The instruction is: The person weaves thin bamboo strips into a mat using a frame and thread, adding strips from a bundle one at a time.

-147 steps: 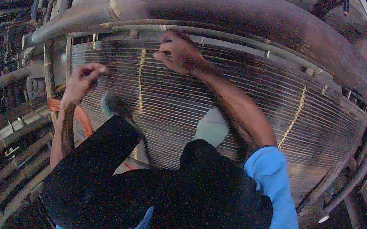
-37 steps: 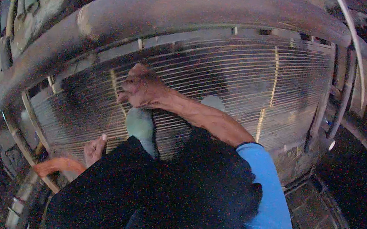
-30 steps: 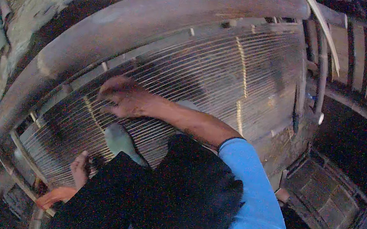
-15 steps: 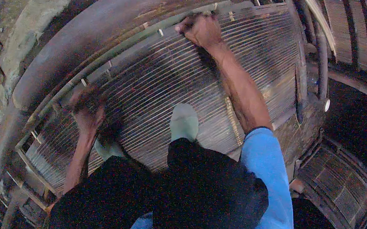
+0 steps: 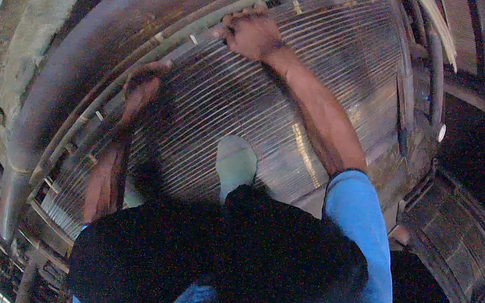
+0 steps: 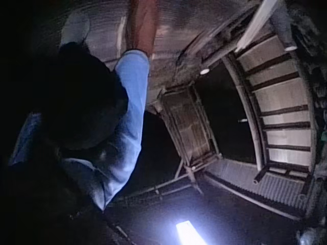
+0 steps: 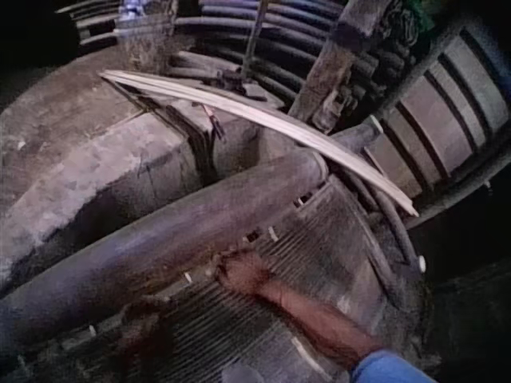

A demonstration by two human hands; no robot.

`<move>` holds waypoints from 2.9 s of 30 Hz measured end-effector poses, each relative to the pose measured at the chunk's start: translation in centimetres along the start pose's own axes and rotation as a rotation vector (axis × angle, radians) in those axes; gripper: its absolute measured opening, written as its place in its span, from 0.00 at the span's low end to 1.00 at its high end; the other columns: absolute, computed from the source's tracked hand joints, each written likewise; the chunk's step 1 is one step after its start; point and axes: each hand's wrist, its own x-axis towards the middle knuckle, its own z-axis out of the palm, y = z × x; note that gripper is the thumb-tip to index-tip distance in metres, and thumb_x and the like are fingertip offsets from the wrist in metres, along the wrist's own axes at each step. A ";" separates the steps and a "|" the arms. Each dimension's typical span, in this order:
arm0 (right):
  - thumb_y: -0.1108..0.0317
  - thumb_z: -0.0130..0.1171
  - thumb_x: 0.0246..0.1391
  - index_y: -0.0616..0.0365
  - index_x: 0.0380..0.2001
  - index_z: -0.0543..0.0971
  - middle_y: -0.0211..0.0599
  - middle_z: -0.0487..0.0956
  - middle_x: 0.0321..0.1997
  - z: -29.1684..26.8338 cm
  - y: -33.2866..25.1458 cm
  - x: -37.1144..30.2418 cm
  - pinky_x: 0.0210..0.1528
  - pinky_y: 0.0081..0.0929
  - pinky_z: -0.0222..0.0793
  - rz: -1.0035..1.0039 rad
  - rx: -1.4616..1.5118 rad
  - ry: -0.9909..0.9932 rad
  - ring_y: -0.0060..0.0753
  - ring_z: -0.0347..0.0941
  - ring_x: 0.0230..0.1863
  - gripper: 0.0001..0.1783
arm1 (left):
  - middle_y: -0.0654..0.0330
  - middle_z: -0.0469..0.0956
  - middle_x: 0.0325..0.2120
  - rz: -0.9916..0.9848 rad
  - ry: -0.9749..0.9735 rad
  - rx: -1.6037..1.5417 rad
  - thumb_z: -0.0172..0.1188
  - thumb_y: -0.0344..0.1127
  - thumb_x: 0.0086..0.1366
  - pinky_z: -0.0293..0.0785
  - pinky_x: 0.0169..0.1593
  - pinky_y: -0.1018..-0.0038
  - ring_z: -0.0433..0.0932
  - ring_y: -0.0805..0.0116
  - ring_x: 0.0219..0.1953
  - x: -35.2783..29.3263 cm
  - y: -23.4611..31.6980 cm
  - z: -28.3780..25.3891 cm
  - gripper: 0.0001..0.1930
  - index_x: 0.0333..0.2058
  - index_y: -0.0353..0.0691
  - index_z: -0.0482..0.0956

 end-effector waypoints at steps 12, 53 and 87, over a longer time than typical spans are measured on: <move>0.39 0.44 0.62 0.56 0.40 0.82 0.49 0.82 0.42 -1.4 -0.7 -0.2 0.62 0.48 0.57 0.100 0.016 -0.041 0.49 0.75 0.51 0.31 | 0.59 0.79 0.31 -0.006 -0.098 0.081 0.56 0.51 0.68 0.70 0.43 0.70 0.76 0.66 0.36 -0.6 -1.4 0.0 0.16 0.36 0.44 0.81; 0.68 0.62 0.49 0.53 0.42 0.79 0.36 0.77 0.44 0.2 -4.2 -4.1 0.45 0.35 0.76 -0.111 0.002 0.069 0.41 0.75 0.47 0.14 | 0.56 0.82 0.27 -0.020 0.045 0.000 0.58 0.57 0.63 0.74 0.42 0.65 0.82 0.56 0.35 0.5 0.7 2.8 0.19 0.34 0.50 0.85; 0.68 0.59 0.48 0.51 0.34 0.77 0.35 0.74 0.41 0.7 -7.7 -2.1 0.50 0.38 0.70 -0.422 0.197 0.116 0.40 0.70 0.51 0.08 | 0.49 0.73 0.37 0.343 0.313 0.506 0.60 0.28 0.58 0.69 0.43 0.52 0.71 0.45 0.42 -6.8 3.6 0.8 0.07 0.33 0.37 0.71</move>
